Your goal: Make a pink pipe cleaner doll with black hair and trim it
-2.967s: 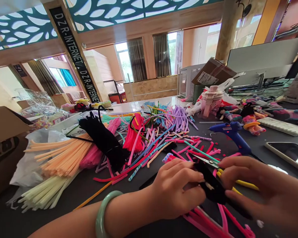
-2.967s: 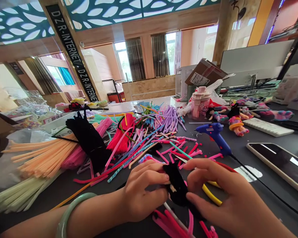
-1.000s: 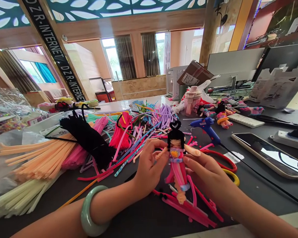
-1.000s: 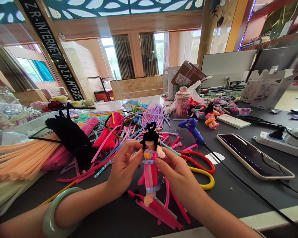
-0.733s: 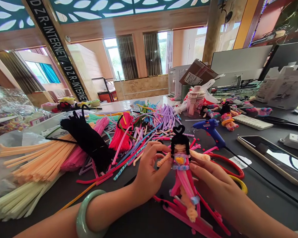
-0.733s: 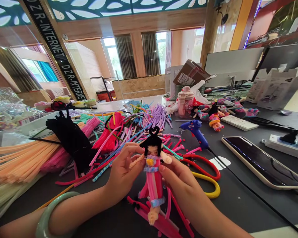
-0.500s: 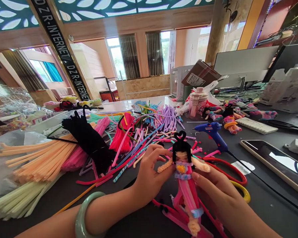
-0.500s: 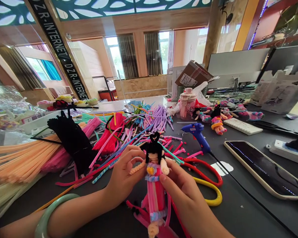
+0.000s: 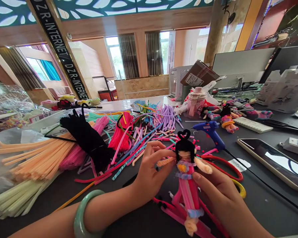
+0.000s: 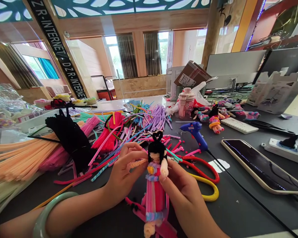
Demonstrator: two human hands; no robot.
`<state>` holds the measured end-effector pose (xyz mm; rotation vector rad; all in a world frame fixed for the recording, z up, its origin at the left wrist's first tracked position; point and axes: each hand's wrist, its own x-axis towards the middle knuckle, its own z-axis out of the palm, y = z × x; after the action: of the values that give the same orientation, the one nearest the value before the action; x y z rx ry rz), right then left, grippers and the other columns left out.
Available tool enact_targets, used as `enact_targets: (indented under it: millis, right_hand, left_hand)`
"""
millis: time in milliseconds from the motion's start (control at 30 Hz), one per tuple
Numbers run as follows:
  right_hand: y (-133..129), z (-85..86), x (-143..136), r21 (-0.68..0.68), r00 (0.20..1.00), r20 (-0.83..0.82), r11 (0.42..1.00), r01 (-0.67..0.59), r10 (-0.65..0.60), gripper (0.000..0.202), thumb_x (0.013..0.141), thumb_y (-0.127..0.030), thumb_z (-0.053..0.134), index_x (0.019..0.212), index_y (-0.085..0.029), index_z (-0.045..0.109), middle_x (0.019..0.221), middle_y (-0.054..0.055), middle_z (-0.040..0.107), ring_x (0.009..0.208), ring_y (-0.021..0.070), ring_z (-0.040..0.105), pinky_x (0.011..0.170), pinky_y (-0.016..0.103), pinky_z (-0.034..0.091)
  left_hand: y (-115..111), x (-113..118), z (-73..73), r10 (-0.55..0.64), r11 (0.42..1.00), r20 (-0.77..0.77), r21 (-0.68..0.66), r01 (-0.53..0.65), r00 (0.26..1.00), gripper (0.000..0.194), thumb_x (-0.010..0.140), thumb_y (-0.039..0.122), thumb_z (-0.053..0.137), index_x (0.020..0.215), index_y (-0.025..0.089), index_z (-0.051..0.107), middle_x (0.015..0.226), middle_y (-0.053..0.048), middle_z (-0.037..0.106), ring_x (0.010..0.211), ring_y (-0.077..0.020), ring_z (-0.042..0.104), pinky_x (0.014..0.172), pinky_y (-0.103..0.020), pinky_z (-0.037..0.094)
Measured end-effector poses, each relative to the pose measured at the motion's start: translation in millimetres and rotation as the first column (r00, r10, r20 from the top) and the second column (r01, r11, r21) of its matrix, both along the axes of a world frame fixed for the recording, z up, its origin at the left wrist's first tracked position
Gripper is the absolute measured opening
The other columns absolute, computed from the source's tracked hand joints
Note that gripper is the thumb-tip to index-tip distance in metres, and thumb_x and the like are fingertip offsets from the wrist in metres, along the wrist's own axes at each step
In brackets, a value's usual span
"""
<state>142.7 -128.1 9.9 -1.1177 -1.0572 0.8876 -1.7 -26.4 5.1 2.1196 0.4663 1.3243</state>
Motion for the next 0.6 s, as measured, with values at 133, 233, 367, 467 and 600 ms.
enact_targets:
  millis: [133, 233, 367, 467, 600]
  right_hand:
    - [-0.2, -0.2, -0.2, 0.022, 0.999, 0.039, 0.999, 0.025, -0.026, 0.04, 0.076, -0.063, 0.068, 0.073, -0.024, 0.062, 0.059, -0.002, 0.05, 0.066, 0.0175, 0.057, 0.061, 0.029, 0.053]
    - [-0.6, 0.1, 0.1, 0.063, 0.992, 0.095, 0.995, 0.074, -0.08, 0.038, 0.078, -0.061, 0.066, 0.077, -0.023, 0.065, 0.066, -0.001, 0.055, 0.059, 0.0127, 0.049, 0.054, 0.025, 0.047]
    - [-0.8, 2.0, 0.3, 0.056, 0.988, 0.104, 0.993, 0.105, -0.111, 0.038, 0.077, -0.06, 0.066, 0.072, -0.022, 0.06, 0.06, -0.003, 0.049, 0.053, 0.0103, 0.041, 0.047, 0.023, 0.042]
    - [-0.9, 4.4, 0.0, 0.031, 0.994, 0.079, 0.997, 0.076, -0.079, 0.041, 0.075, -0.061, 0.066, 0.069, -0.023, 0.054, 0.059, -0.004, 0.048, 0.052, 0.0101, 0.04, 0.046, 0.023, 0.041]
    - [-1.4, 7.7, -0.4, 0.034, 0.99, 0.121, 0.997, 0.072, -0.075, 0.047, 0.074, -0.067, 0.063, 0.064, -0.024, 0.049, 0.061, -0.002, 0.052, 0.053, 0.011, 0.042, 0.047, 0.024, 0.042]
  left_hand:
    - [-2.3, -0.5, 0.2, -0.027, 0.996, -0.055, 0.084, 0.032, 0.998, 0.016, 0.094, 0.024, 0.059, 0.106, 0.024, 0.07, 0.106, -0.008, 0.054, 0.105, -0.022, 0.055, 0.093, -0.038, 0.05]
    - [-2.9, -1.7, -0.1, -0.067, 0.985, -0.096, 0.151, 0.081, 0.993, 0.024, 0.095, 0.017, 0.053, 0.114, 0.024, 0.067, 0.11, -0.009, 0.052, 0.106, -0.0223, 0.055, 0.094, -0.039, 0.05]
    - [-3.4, -3.2, -0.6, -0.099, 0.978, -0.156, 0.169, 0.126, 0.983, 0.035, 0.095, 0.011, 0.045, 0.122, 0.025, 0.063, 0.113, -0.01, 0.05, 0.11, -0.0229, 0.052, 0.097, -0.041, 0.049]
    - [-3.3, -3.9, -1.1, -0.101, 0.977, -0.197, 0.166, 0.135, 0.975, 0.038, 0.094, 0.011, 0.044, 0.125, 0.025, 0.061, 0.115, -0.011, 0.049, 0.111, -0.0234, 0.052, 0.098, -0.042, 0.049]
    - [-2.4, -3.0, -3.5, -0.095, 0.972, -0.218, 0.192, 0.138, 0.971, 0.039, 0.093, 0.012, 0.046, 0.127, 0.025, 0.06, 0.116, -0.011, 0.049, 0.111, -0.0233, 0.052, 0.099, -0.042, 0.049]
